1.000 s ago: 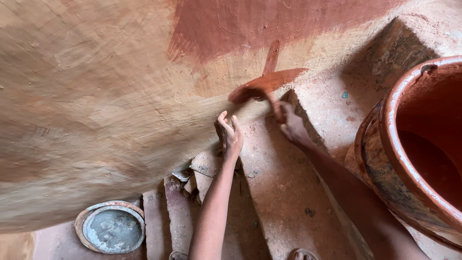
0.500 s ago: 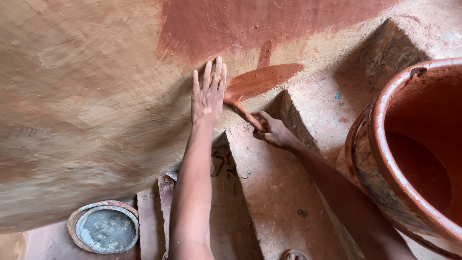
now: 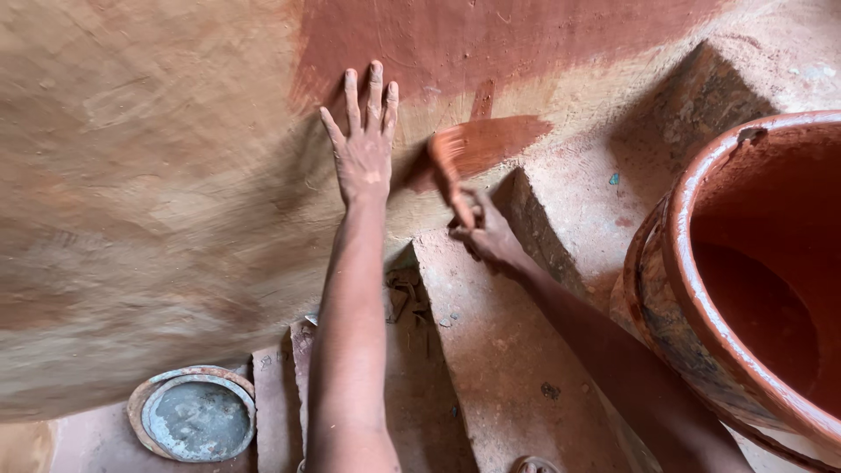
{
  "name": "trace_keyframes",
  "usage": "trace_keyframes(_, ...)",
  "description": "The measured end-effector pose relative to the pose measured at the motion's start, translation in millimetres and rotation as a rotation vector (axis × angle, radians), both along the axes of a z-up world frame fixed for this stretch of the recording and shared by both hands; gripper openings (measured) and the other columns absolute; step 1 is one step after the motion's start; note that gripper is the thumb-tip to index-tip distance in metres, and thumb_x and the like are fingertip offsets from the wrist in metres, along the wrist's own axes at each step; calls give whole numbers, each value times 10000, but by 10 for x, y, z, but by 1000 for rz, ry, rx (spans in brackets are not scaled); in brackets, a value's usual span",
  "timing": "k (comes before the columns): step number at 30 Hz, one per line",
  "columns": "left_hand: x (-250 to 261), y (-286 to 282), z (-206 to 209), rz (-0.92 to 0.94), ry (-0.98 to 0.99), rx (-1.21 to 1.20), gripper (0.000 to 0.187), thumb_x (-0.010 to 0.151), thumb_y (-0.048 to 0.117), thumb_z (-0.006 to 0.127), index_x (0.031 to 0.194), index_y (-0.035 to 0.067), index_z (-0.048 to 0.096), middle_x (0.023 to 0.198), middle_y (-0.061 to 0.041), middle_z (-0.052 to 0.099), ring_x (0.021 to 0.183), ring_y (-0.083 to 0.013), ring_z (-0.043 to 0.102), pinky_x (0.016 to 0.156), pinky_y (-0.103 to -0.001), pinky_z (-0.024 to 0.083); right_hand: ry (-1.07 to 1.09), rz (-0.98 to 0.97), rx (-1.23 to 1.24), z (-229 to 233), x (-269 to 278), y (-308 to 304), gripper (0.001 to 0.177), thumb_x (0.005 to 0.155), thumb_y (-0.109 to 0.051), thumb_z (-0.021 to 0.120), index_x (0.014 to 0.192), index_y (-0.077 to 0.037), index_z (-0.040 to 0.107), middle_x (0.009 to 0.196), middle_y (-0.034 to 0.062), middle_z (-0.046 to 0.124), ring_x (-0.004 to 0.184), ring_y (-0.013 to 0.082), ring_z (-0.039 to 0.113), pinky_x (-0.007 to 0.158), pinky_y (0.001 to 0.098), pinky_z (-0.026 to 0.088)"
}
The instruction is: The person paints a wall with reddish-brown paint using a wide brush. They dip the brush into a bucket on the stairs and apply paint in broad strokes, covering a light green and white surface. The person occasionally steadies themselves by placing a hand on the wall.
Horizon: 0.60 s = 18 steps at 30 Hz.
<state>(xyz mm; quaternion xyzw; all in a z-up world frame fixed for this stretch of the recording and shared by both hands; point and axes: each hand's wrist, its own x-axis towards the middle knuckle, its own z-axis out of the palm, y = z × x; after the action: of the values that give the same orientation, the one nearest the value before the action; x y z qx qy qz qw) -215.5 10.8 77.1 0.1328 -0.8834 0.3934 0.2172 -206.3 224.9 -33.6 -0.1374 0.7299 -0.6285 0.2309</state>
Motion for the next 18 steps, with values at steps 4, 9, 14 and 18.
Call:
trace_keyframes(4, -18, 59, 8, 43, -39, 38, 1128, 816, -169, 580, 1678, 306, 30, 1671, -78, -226, 1523, -400, -101, 1140, -711, 272, -5, -22, 113, 217, -28, 122, 753, 866, -107, 745, 1506, -263, 381, 1267, 160, 637, 868, 208, 674, 583, 277, 532)
trace_keyframes(9, 35, 109, 43, 9, -46, 130, 973, 958, 49, 627, 1684, 283, 24, 1695, -66, -223, 1561, -394, -88, 1159, -628, 388, -17, -513, -216, 240, -111, 6, 701, 888, -9, 703, 1467, -137, 328, 1263, 220, 611, 817, 200, 692, 580, 256, 584)
trace_keyframes(14, 39, 153, 89, 75, -90, 66, 1053, 896, -30, 631, 1680, 279, 0, 1677, -79, -229, 1536, -398, -95, 1148, -567, 409, -80, -482, -185, 278, 92, -205, 707, 896, 35, 667, 1451, -162, 278, 1174, 241, 639, 668, 227, 624, 442, 311, 499)
trace_keyframes(18, 19, 133, 117, 134, -132, 10, 1149, 829, -146, 620, 1666, 294, -31, 1653, -86, -241, 1505, -393, -110, 1135, -567, 394, -40, -49, 17, 321, 144, -162, 720, 894, -43, 728, 1463, -214, 322, 1146, 169, 678, 670, 227, 634, 453, 308, 478)
